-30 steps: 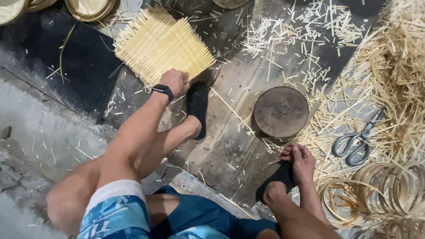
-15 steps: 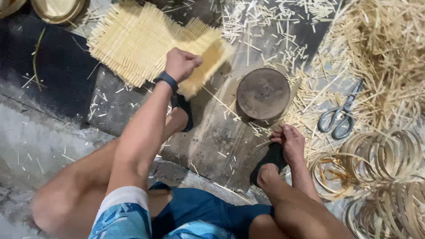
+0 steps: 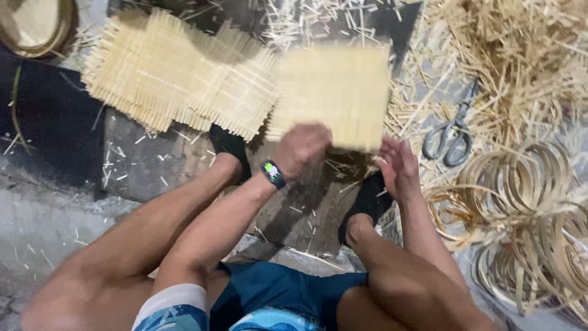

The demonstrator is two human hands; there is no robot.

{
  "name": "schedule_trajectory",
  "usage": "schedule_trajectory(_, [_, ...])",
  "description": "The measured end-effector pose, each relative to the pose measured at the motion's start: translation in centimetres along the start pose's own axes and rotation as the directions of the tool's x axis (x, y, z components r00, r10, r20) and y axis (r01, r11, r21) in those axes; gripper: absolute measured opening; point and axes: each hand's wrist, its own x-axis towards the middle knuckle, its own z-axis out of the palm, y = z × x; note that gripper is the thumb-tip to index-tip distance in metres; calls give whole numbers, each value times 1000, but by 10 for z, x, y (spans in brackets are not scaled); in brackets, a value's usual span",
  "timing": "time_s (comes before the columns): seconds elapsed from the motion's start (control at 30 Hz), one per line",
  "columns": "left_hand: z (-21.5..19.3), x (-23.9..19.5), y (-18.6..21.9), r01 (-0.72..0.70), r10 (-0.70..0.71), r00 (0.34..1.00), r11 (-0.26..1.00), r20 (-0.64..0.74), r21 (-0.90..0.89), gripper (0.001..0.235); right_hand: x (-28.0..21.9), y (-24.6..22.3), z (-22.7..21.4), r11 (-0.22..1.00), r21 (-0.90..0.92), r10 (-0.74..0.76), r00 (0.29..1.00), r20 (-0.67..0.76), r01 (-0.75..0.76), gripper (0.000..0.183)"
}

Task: The person sits on the floor and repeatedly places a circular bamboo frame over a flat woven bamboo mat, then uses shears to trim the excess mat material flush with the frame. After each trim, the finished tray is stacked with others nearby.

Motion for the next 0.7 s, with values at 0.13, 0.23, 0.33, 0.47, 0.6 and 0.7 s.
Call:
schedule_trajectory(0.13, [42,-35,5,52,-30,958,996,284,-70,27,38,6,12,938,-347,-39,988,-147,-14,17])
schedule_trajectory(0.23, [52,-44,-18,297,-302,953,948,-27,-113,45,52,9,19,904,-427,-91,970,-227,-15,22])
schedule_trajectory(0.33, [54,-36,-74,734,-768,638,630,-63,-253,48,51,9,22,911,-410,-76,965,-251,-35,22])
schedule_trajectory(0.47, [59,-36,-116,754,-844,274,-109,461,-648,32,49,3,19,935,-345,-8,969,-246,-80,25])
schedule_trajectory(0.6, [62,-43,-117,810,-833,234,-118,501,-574,28,48,10,9,935,-350,-23,976,-215,-55,25])
schedule_trajectory(0.7, [51,-39,-114,790,-823,273,-104,498,-604,30,53,20,10,935,-352,-49,972,-230,-36,24])
